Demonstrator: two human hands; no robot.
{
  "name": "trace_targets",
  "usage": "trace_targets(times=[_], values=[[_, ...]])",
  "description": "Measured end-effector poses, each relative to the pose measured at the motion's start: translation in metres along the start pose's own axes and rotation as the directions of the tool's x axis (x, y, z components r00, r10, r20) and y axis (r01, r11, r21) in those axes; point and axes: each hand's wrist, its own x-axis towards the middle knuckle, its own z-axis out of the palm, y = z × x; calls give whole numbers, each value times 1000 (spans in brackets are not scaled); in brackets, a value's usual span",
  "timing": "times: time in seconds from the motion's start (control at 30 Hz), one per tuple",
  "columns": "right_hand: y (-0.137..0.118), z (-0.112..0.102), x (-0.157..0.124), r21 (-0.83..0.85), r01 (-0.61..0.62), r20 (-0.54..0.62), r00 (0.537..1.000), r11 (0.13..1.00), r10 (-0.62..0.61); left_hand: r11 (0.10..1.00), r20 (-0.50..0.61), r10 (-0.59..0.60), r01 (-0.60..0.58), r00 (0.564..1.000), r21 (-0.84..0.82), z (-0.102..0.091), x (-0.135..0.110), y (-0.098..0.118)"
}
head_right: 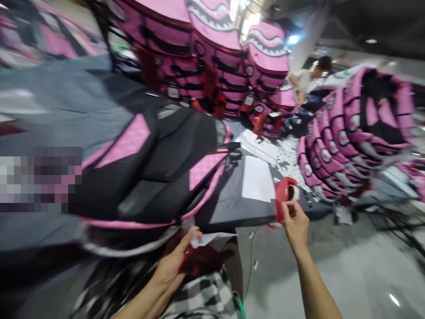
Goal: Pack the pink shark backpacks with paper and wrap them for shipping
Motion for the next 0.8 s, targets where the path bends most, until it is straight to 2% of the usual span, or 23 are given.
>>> trace_targets(times=[0.07,0.1,0.17,0.3,0.43,0.53,0.63,0.73,0.8], values=[[22,-34,13,-134,-96,-116,990,986,80,999,-68,-48,49,997,9,-1,1,2],[31,-46,17,-150,-148,-136,982,978,128,997,-101,-74,75,992,11,-1,3,2],[47,-55,21,-119,-231,-124,969,966,216,994,-148,-110,112,983,7,0,6,3],[64,-41,22,-10,-307,-67,950,952,306,993,-161,-105,112,981,32,-1,8,3],[61,-27,26,95,-324,-95,938,941,333,992,-133,-72,85,988,93,-5,9,1],[53,-33,23,130,-300,-143,938,945,317,992,-130,-60,73,990,101,-3,7,3],[45,-41,4,204,-284,-185,929,937,321,990,-137,-61,77,989,116,0,4,6],[41,-31,-24,438,-330,-145,892,836,428,987,-139,-74,92,988,128,0,4,7],[35,-9,-40,548,-367,-61,879,752,473,989,-126,-76,91,989,118,-2,6,6]])
